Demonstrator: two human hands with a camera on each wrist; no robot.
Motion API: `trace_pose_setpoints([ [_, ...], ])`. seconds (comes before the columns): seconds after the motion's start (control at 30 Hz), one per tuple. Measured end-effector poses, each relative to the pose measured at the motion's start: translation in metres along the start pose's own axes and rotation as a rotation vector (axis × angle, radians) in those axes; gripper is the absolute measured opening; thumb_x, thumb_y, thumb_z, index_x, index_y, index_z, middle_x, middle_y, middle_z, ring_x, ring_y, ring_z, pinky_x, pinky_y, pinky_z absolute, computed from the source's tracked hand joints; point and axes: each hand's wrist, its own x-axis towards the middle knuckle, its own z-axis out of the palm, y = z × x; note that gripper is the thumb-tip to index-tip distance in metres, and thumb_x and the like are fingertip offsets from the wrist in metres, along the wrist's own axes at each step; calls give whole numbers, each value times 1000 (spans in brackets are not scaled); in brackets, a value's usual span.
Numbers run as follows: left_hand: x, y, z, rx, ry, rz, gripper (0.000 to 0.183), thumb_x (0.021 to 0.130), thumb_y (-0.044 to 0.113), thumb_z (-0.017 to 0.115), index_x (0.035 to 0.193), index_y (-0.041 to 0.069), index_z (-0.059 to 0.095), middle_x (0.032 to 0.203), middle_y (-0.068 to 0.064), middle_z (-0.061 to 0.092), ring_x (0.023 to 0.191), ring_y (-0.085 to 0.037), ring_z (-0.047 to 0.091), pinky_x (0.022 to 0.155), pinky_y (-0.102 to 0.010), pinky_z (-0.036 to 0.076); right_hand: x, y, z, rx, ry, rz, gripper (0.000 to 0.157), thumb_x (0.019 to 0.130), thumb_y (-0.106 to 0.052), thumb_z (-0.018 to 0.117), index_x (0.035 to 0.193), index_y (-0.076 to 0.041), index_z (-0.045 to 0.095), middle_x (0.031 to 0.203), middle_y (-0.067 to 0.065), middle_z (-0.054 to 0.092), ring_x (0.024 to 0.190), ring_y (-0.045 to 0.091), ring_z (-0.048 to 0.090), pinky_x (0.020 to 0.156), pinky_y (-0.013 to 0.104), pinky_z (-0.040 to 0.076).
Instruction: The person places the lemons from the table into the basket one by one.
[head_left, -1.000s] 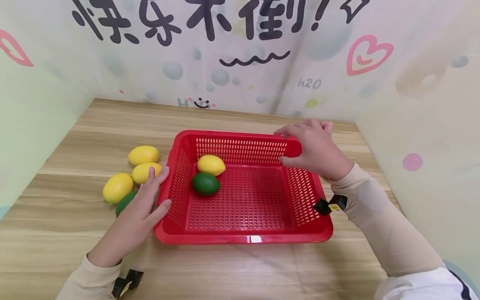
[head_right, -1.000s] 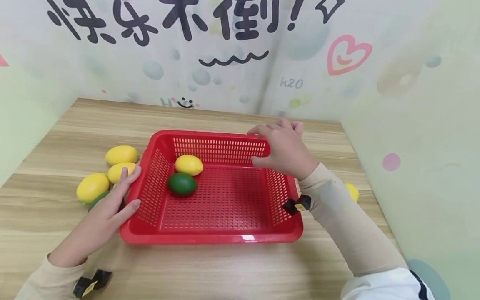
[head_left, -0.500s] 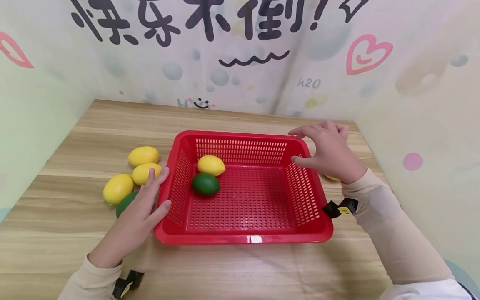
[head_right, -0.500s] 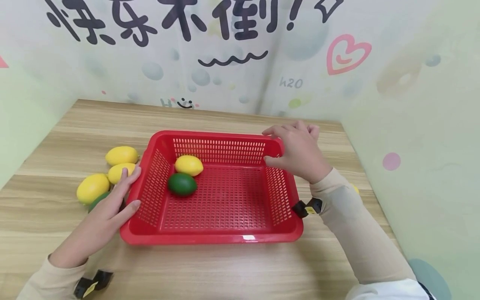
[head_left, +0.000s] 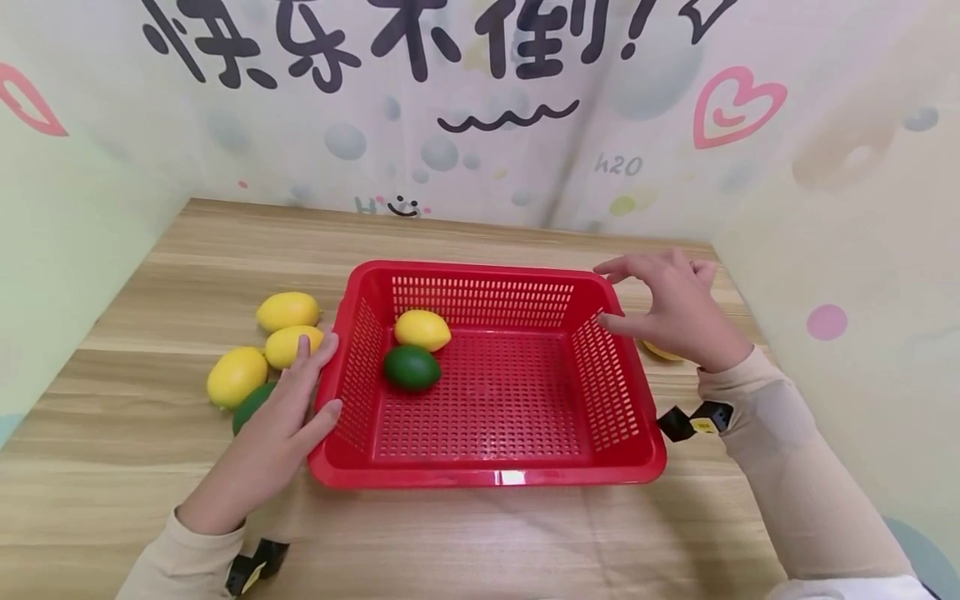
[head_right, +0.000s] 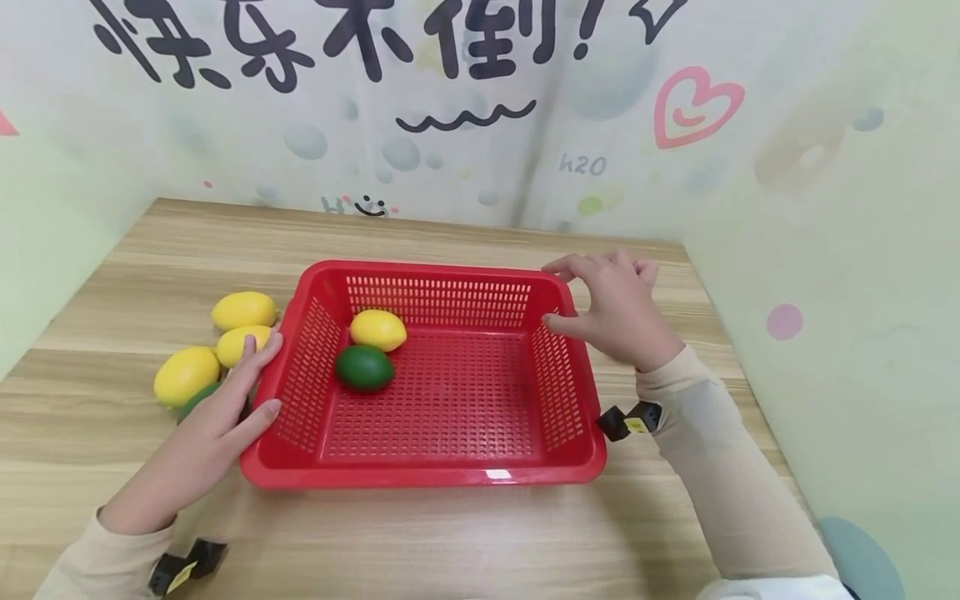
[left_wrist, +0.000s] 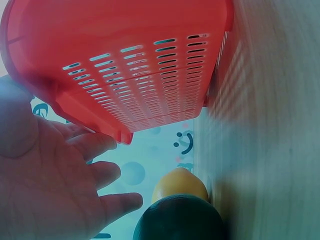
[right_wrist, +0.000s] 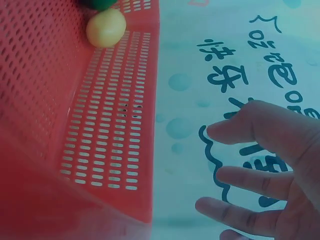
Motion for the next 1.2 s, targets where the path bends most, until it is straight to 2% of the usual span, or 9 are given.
trace_pose_setpoints([
  [0.63,0,0,0,-4,-1,-6,75,97,27,53,153,29,4,159,-7,1,145,-32,0,86,-62,44,-16,22,6,29,61,50,50,73,-31,80,118,-17,64,105,6,65,108,33,39,81,55,11],
  [0.9,2,0,0,-10,-6,3,72,98,26,49,153,29,3,159,-2,0,145,-29,-3,93,-65,37,-20,32,10,33,104,79,49,73,-30,80,118,-16,64,101,5,64,105,33,40,81,55,11],
  [1.2,1,0,1,-15,-6,0,72,98,26,50,153,29,3,159,-2,-1,145,-28,-3,91,-64,39,-25,43,17,34,150,127,50,74,-30,80,119,-14,64,102,8,64,106,35,39,82,57,11],
])
